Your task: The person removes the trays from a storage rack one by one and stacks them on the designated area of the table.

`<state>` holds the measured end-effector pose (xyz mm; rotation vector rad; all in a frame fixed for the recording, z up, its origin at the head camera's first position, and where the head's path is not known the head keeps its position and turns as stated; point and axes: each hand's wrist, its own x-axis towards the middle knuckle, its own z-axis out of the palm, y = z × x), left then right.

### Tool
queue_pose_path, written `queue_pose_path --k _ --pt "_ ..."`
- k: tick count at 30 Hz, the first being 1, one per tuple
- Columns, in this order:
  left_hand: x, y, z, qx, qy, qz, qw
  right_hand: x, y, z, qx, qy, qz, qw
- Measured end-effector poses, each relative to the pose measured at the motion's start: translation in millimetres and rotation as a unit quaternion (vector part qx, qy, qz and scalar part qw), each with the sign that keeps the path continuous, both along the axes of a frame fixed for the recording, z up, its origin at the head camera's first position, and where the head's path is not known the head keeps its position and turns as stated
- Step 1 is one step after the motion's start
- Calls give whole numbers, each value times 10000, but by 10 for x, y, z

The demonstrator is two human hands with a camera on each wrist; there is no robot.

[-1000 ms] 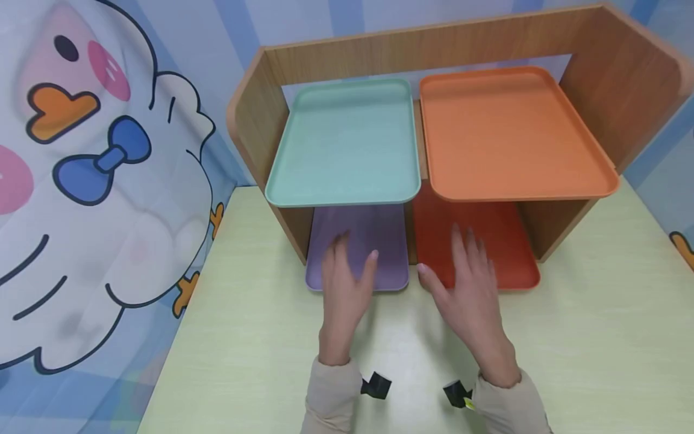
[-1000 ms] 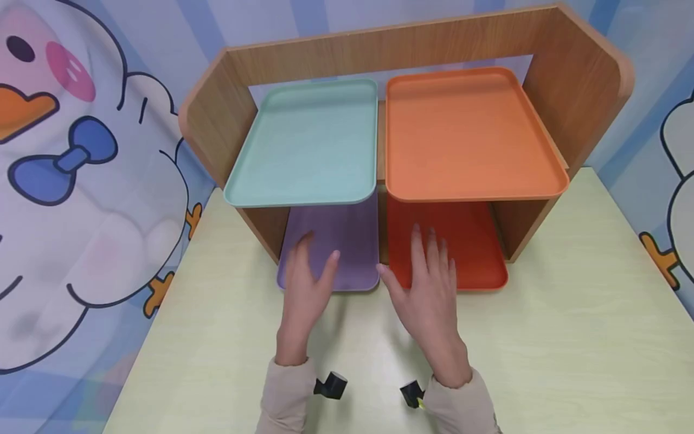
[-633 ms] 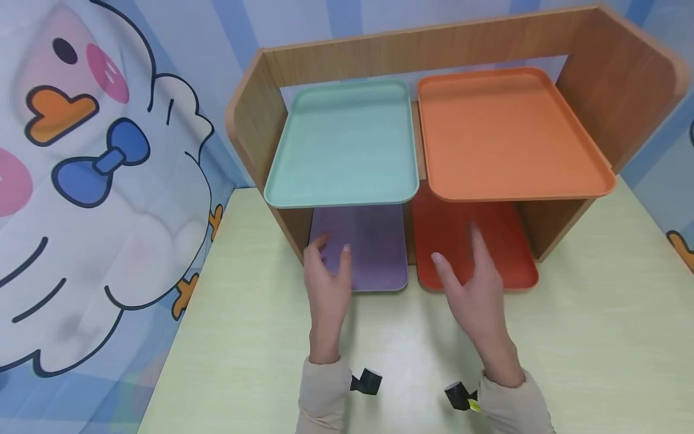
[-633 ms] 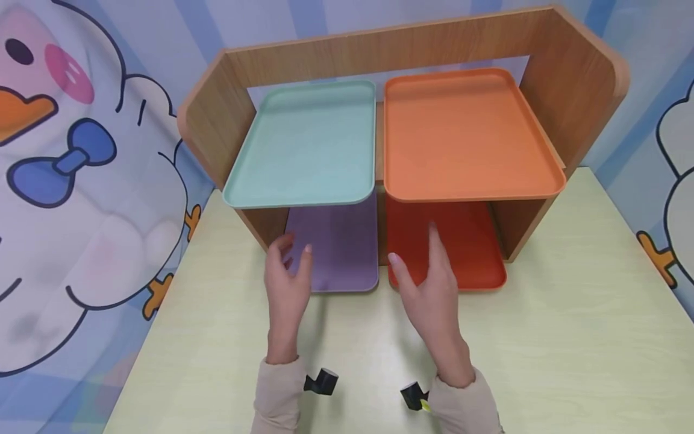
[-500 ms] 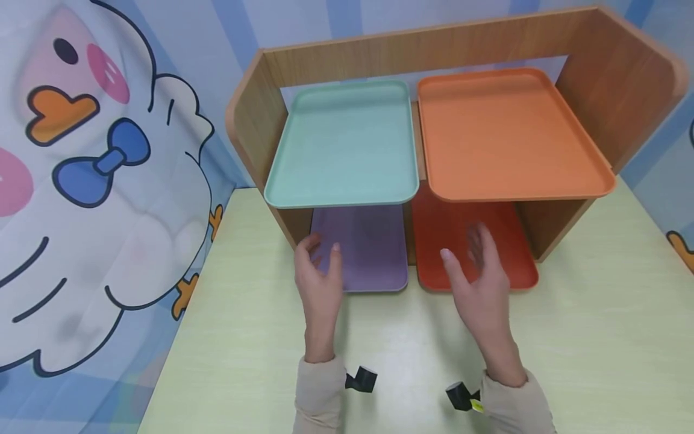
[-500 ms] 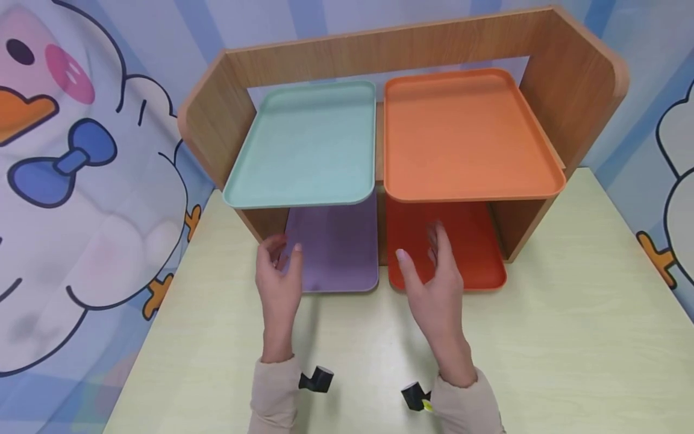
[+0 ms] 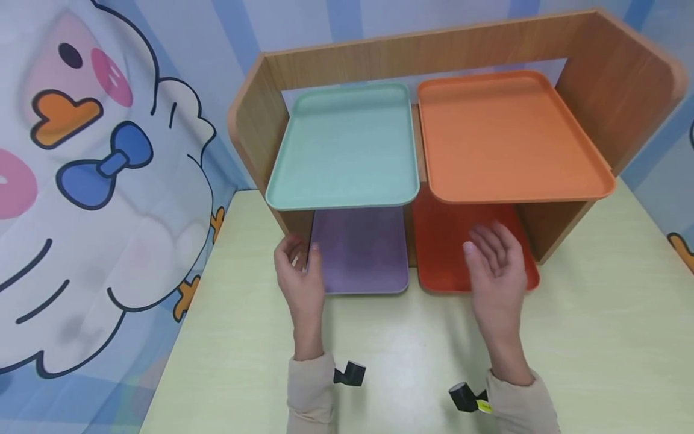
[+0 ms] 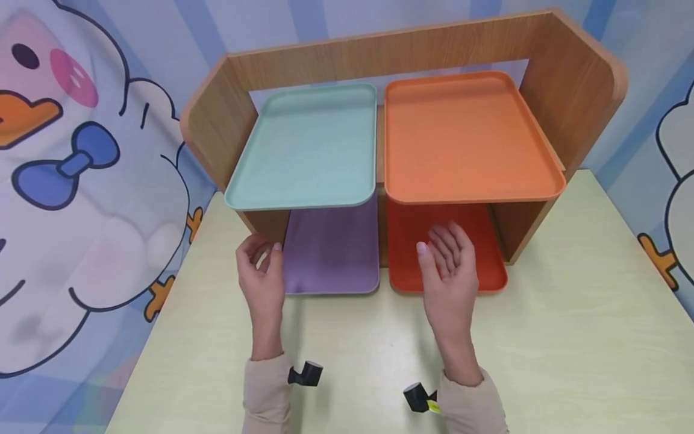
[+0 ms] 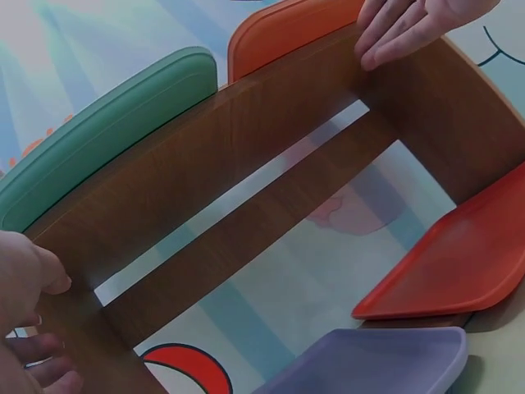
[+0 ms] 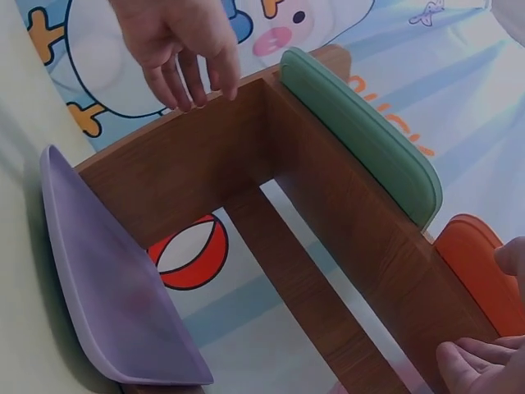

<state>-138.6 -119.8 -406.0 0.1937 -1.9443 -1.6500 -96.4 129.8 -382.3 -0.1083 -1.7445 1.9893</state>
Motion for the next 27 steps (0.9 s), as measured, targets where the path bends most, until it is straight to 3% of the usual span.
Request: queue_pose_path --k 12,20,27 --pt "-87 -141 14 48 -137 394 9991 -22 77 100 -1025 381 -125 9939" --pt "-54 -126 325 110 -141 505 9986 -34 115 197 -1439 611 -109 9876" --pt "-137 -200 315 121 -53 602 9981 -43 172 261 -1719 769 64 9821"
